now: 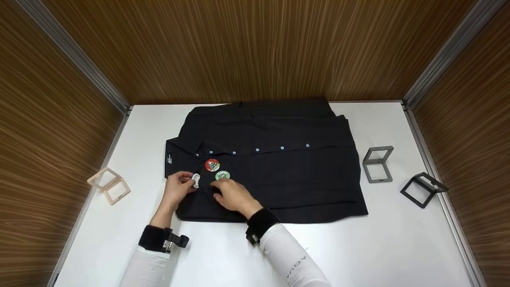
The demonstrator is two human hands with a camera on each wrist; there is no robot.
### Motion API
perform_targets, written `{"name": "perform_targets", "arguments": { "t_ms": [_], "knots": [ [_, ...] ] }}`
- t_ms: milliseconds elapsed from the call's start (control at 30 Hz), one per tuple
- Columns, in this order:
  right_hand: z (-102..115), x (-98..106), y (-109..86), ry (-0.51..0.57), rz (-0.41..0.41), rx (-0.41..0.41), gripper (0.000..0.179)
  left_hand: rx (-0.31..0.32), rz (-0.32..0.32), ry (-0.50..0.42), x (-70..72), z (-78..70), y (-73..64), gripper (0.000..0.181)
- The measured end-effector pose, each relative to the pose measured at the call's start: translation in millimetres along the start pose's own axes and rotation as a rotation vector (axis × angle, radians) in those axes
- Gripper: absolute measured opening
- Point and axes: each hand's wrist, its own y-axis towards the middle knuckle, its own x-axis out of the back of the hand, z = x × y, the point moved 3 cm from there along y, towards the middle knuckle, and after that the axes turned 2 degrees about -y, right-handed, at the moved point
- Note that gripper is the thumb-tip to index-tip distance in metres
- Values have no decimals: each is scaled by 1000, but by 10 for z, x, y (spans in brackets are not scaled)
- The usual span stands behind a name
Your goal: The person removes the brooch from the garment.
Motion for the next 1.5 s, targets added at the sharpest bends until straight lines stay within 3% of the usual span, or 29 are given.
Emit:
{"name": "perform_targets", "arguments": {
  "t_ms": [100, 300, 367, 667, 1067, 1500],
  "knots": [
    [30, -55, 31, -9, 5, 8, 36, 21, 20, -26, -4, 40, -3, 26],
    [102, -144, 85, -29, -2, 42, 37, -36, -25, 114, 30, 80, 5, 13],
    [122, -160, 101, -33, 7, 38, 37, -28, -42, 119, 42, 89, 7, 12],
    [162, -225, 145, -58, 33, 54, 40, 127, -16, -72, 48, 171, -7, 16],
    [160, -333, 193, -128, 34, 30, 47, 217, -33, -244, 42, 273, -35, 18],
    [184, -475, 176, -188, 77, -17, 61, 245, -28, -232, 81, 342, -33, 19]
  ]
}}
